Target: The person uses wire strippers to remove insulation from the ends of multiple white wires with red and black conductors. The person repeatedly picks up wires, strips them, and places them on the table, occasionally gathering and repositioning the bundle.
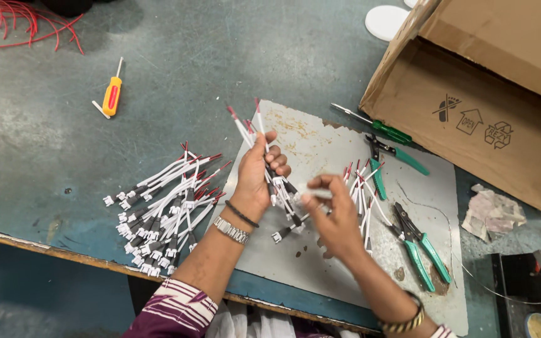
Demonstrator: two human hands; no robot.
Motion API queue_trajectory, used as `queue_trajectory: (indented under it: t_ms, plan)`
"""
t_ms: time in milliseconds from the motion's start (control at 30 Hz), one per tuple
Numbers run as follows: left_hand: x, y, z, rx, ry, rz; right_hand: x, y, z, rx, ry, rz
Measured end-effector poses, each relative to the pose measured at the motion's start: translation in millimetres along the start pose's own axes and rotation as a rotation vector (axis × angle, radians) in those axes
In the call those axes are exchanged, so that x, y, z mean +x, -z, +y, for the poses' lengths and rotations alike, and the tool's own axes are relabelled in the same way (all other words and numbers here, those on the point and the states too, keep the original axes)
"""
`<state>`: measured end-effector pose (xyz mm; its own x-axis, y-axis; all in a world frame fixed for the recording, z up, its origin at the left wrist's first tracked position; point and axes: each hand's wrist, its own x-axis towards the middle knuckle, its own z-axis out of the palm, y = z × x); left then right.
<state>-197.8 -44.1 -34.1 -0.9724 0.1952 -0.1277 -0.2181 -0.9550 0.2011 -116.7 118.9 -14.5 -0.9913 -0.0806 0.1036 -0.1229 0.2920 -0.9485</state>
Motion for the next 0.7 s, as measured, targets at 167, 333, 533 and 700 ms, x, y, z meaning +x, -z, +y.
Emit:
queue_trajectory:
  t_ms: [167,333,533,700]
  plan:
    - [-7.0,-4.0,-6.4,-0.151,-0.044,-0.107,-18.7,-20.3,11.0,-0.001,0.015,0.049]
    - [-14.9,2.6,-7.8,-0.061,-0.084,-0.123,-35.3,-8.3,32.6,0.152,0.003,0.097]
    - [-18.4,6.8,16.0,0.109,-0.255,-0.055,-85.1,51.5,41.6,0.251,0.083,0.204]
    - [-49.8,-18.2,-51.8,0.143,-0.048,-0.093,-84.3,58.7,15.0,-0.061,0.353,0.574]
